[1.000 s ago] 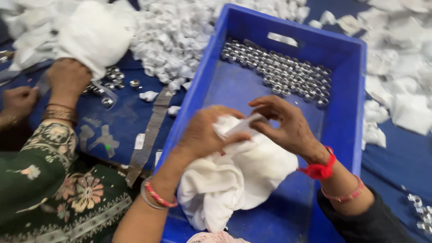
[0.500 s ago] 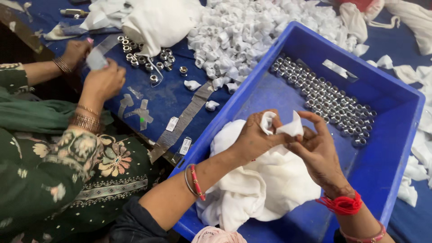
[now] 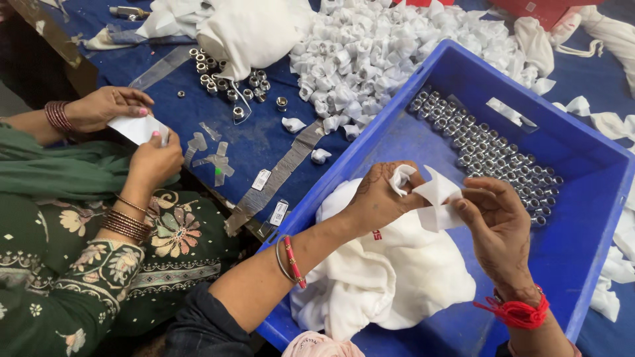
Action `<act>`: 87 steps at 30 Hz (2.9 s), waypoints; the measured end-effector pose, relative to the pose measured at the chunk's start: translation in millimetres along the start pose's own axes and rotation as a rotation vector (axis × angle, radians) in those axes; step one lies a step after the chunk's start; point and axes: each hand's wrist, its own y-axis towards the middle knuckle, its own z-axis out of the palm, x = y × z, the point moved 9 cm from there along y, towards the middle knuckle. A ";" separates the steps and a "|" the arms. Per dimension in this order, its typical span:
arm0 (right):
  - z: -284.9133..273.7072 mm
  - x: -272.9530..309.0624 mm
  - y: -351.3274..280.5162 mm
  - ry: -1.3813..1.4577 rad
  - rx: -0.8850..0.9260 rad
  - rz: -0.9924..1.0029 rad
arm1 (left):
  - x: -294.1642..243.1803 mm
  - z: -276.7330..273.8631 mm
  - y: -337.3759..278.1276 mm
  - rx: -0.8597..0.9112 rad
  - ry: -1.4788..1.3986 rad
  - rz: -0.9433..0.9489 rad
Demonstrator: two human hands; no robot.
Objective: The person picks up metal pipe fittings from a blue bin, wraps each one in a white protective foam sleeve, and places them into a large white bag.
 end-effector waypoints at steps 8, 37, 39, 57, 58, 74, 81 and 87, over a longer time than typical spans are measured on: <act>-13.9 -8.4 0.3 -0.026 -0.049 -0.057 | -4.2 6.4 0.6 0.140 0.068 -0.062; -99.2 -72.4 42.3 -0.466 -0.282 0.164 | -25.8 -94.6 0.5 -0.340 -0.452 -0.027; -94.7 -79.5 43.8 -0.690 -0.209 0.130 | -34.1 -87.1 1.3 -0.326 -0.487 -0.042; -60.6 -117.8 58.5 -1.272 -0.155 -0.213 | -26.3 -73.0 5.5 -0.313 -0.431 -0.069; -52.6 -107.1 57.9 -1.276 -0.160 -0.290 | -25.4 -70.9 6.0 -0.301 -0.431 -0.083; 38.0 -8.8 26.5 0.267 0.127 0.232 | 0.4 -77.5 7.2 -0.389 -0.485 -0.134; 41.7 13.2 20.8 0.253 0.182 0.070 | 22.6 -68.3 5.3 -0.372 -0.547 -0.186; 25.3 6.5 22.2 0.108 -0.015 -0.048 | 27.9 -49.6 2.9 -0.346 -0.541 -0.205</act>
